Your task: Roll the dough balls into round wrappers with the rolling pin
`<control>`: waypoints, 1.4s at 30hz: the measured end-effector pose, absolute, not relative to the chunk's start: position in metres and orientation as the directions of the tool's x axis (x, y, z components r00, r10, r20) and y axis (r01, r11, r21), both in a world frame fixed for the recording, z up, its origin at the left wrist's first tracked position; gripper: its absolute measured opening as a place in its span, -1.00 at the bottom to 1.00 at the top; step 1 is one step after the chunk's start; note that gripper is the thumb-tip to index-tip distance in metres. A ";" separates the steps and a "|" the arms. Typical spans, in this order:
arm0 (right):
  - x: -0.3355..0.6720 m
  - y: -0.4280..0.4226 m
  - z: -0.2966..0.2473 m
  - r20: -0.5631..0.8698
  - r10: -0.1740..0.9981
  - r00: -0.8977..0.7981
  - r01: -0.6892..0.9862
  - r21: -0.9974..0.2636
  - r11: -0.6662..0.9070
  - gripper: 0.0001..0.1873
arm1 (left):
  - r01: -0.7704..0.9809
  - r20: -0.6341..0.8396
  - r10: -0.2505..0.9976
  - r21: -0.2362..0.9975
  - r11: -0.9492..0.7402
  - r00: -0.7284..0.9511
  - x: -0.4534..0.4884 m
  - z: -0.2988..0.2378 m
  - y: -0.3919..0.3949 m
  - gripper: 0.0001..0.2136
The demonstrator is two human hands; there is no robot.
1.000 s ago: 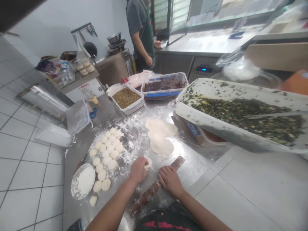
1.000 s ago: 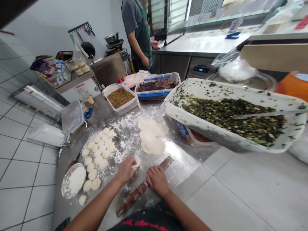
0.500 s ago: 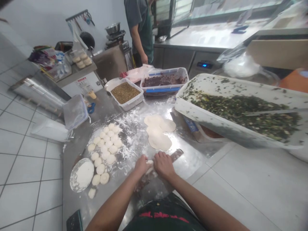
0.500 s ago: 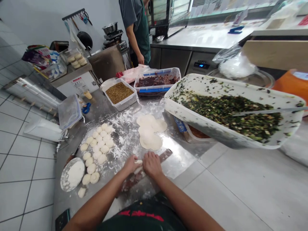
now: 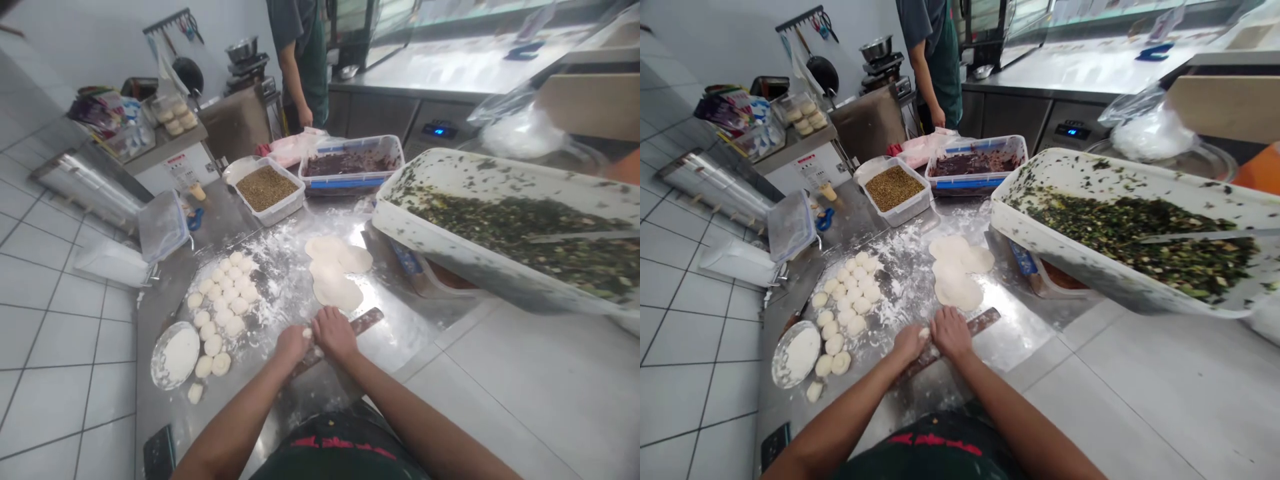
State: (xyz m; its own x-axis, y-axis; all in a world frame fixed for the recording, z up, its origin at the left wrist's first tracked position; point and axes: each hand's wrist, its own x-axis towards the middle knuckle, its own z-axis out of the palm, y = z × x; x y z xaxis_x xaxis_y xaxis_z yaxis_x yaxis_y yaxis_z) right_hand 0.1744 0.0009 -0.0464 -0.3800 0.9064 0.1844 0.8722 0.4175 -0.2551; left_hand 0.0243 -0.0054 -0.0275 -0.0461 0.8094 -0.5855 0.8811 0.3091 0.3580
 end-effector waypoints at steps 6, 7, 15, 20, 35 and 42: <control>0.180 -0.011 -0.047 0.159 0.893 -0.421 0.856 -0.256 0.449 -0.79 | 0.892 -0.560 0.828 0.378 0.250 0.005 0.014 -0.027 -0.012 -0.72; 0.176 -0.007 -0.047 0.159 0.899 -0.407 0.864 -0.253 0.436 -0.79 | 0.893 -0.557 0.830 0.380 0.239 0.015 0.014 -0.028 -0.013 -0.73; 0.175 -0.017 -0.045 0.144 0.875 -0.462 0.835 -0.261 0.484 -0.79 | 0.899 -0.571 0.821 0.355 0.256 -0.008 0.000 -0.034 -0.013 -0.74; 0.166 -0.006 -0.045 0.145 0.882 -0.449 0.846 -0.251 0.471 -0.76 | 0.907 -0.579 0.815 0.333 0.258 -0.019 -0.004 -0.033 -0.017 -0.72; 0.171 -0.018 -0.047 0.141 0.853 -0.502 0.812 -0.264 0.521 -0.79 | 0.859 -0.577 0.810 0.358 0.365 -0.103 -0.016 -0.024 -0.022 -0.72; 0.153 0.002 -0.048 0.128 0.877 -0.463 0.839 -0.257 0.480 -0.76 | 0.740 -0.628 0.769 0.457 0.493 -0.124 -0.004 -0.030 -0.022 -0.74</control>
State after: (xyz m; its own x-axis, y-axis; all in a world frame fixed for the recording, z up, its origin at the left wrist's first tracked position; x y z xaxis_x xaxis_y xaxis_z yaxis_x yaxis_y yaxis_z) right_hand 0.1526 0.0025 -0.0477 -0.4630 0.8771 0.1278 0.8388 0.4802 -0.2566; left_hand -0.0039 -0.0215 -0.0298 -0.1241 0.7686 -0.6276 0.7401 0.4930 0.4574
